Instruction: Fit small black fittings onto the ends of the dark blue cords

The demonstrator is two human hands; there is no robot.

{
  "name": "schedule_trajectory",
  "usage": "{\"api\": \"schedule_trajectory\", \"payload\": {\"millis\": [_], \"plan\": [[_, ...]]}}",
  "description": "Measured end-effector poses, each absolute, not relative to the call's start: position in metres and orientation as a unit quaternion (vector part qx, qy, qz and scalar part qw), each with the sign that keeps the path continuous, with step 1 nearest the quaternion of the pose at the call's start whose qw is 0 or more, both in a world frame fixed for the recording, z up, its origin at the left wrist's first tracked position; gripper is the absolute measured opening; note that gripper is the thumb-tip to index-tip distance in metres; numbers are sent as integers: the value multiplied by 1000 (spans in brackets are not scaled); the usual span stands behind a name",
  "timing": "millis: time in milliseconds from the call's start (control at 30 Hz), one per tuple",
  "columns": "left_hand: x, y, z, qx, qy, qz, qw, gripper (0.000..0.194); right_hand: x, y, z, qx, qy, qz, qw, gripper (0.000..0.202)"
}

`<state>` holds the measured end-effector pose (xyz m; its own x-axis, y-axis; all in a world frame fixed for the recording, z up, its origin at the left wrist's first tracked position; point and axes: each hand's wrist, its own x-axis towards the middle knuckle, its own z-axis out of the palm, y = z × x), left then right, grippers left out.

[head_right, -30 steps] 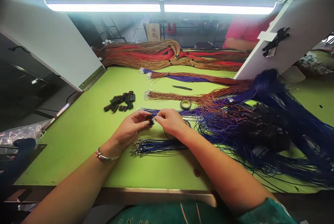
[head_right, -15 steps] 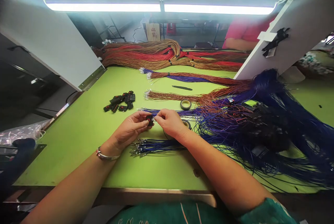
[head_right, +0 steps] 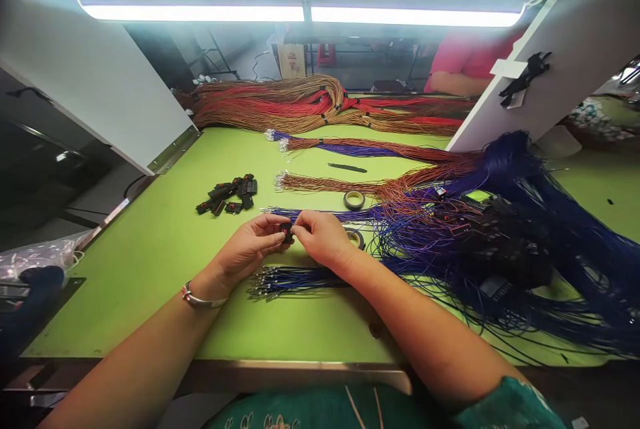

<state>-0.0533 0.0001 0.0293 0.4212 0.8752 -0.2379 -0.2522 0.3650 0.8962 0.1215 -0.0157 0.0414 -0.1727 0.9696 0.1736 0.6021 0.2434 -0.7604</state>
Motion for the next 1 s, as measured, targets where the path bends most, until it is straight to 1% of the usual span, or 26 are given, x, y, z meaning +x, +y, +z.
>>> {"api": "schedule_trajectory", "payload": {"millis": [167,267,333,433,533,600,667,733,900,1000], "plan": [[-54,2,26,397,371,369,754,33,122,-16,36,-539,-733,254,328,16],[-52,0,28,396,364,369,758,32,125,-15,37,-537,-724,292,320,16],[-50,-2,31,398,355,379,756,31,130,-12,45,-524,-732,316,299,17],[-49,-3,36,398,349,395,751,30,140,2,63,-522,-768,294,229,22],[-49,-2,39,385,356,405,749,31,145,30,77,-570,-782,192,163,21],[-50,-1,39,376,363,405,750,32,143,52,77,-611,-774,135,103,18],[-52,-1,38,373,365,406,750,33,139,71,69,-646,-755,107,40,19],[-53,-1,37,374,361,410,749,32,133,84,58,-670,-737,84,9,23],[-54,-1,36,378,356,412,748,31,133,99,43,-667,-742,54,22,25],[-53,0,37,374,362,413,748,32,143,104,51,-666,-741,44,75,22]]}}
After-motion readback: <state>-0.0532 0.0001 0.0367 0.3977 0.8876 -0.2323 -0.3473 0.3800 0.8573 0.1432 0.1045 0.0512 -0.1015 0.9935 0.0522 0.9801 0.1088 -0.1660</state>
